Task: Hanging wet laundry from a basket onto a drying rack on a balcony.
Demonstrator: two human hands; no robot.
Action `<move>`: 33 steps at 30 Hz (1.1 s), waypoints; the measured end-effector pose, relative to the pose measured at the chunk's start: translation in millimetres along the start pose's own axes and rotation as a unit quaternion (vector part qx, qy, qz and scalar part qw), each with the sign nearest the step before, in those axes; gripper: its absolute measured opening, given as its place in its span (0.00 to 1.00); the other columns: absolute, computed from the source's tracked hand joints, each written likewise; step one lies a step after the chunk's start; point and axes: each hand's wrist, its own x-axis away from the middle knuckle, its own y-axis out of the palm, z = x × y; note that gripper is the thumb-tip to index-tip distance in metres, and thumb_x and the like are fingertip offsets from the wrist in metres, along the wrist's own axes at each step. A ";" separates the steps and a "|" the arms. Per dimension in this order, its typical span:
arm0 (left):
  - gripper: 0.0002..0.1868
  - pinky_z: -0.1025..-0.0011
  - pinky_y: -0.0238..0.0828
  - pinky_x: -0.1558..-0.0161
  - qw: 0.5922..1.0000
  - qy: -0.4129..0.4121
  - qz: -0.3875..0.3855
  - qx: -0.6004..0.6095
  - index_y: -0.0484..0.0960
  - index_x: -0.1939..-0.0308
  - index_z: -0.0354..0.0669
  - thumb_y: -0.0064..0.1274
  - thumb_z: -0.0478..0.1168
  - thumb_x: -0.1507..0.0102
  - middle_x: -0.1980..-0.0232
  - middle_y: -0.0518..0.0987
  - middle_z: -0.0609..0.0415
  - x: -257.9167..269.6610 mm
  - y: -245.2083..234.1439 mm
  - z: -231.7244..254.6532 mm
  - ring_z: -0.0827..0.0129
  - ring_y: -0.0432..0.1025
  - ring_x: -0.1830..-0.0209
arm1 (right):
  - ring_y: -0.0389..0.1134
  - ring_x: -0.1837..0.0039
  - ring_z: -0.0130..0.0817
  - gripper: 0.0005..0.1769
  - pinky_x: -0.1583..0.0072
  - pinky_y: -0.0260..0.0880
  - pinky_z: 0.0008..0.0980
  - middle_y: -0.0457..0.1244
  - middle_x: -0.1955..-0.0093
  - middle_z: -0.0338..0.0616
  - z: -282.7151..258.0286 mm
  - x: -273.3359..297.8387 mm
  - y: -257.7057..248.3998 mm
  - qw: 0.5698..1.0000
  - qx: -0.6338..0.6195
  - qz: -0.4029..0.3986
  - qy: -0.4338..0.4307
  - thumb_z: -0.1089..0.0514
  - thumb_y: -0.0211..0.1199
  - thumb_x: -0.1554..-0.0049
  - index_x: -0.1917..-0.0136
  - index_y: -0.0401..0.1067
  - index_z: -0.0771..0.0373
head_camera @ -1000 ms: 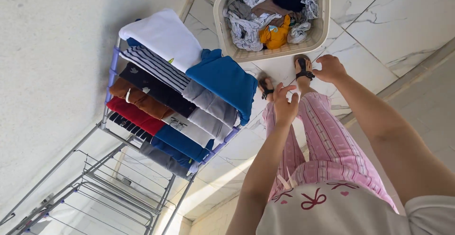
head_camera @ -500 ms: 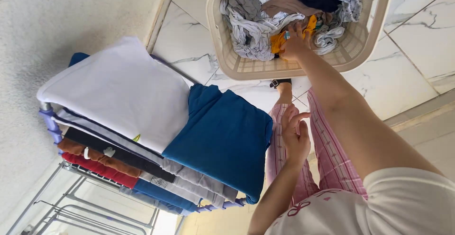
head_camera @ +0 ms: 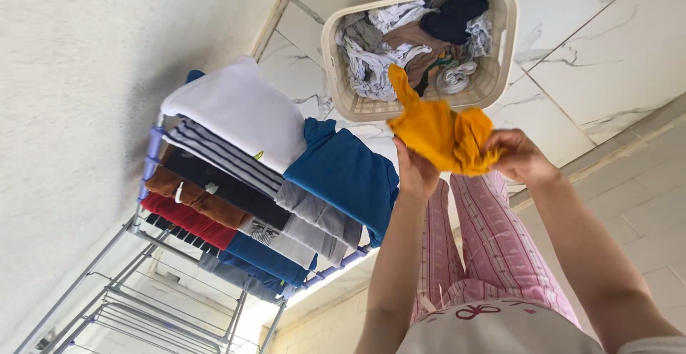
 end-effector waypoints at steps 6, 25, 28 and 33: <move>0.28 0.56 0.65 0.30 0.977 0.073 -0.183 -0.077 0.69 0.30 0.40 0.51 0.42 0.34 0.33 0.75 0.51 48.7 51.9 21.9 0.58 0.70 0.32 | 0.66 0.33 0.38 0.33 0.34 0.64 0.34 0.65 0.33 0.51 -68.5 62.1 102.5 0.960 0.272 0.032 -0.054 0.71 0.59 0.49 0.29 0.63 0.73; 0.19 0.71 0.69 0.44 0.805 0.367 -0.220 -0.411 0.82 0.43 0.33 0.51 0.45 0.30 0.48 0.80 0.43 208.8 183.6 64.1 0.60 0.73 0.48 | 0.64 0.39 0.34 0.08 0.39 0.63 0.32 0.67 0.46 0.47 -184.7 133.2 318.1 0.651 0.653 -0.067 -0.380 0.70 0.68 0.48 0.56 0.69 0.70; 0.19 0.72 0.73 0.49 0.692 0.436 -0.147 -0.555 0.82 0.48 0.36 0.61 0.45 0.36 0.54 0.84 0.45 301.4 243.1 55.3 0.60 0.79 0.54 | 0.59 0.53 0.24 0.08 0.50 0.59 0.27 0.63 0.59 0.37 -202.7 136.2 300.5 0.712 0.611 -0.021 -0.347 0.66 0.67 0.38 0.56 0.68 0.67; 0.18 0.66 0.76 0.55 0.491 0.556 0.103 -0.663 0.79 0.52 0.43 0.59 0.33 0.46 0.54 0.84 0.48 325.5 242.1 64.7 0.59 0.80 0.56 | 0.53 0.60 0.16 0.14 0.59 0.52 0.21 0.57 0.63 0.31 -244.4 174.2 285.0 0.751 0.555 0.009 -0.357 0.65 0.62 0.27 0.55 0.64 0.66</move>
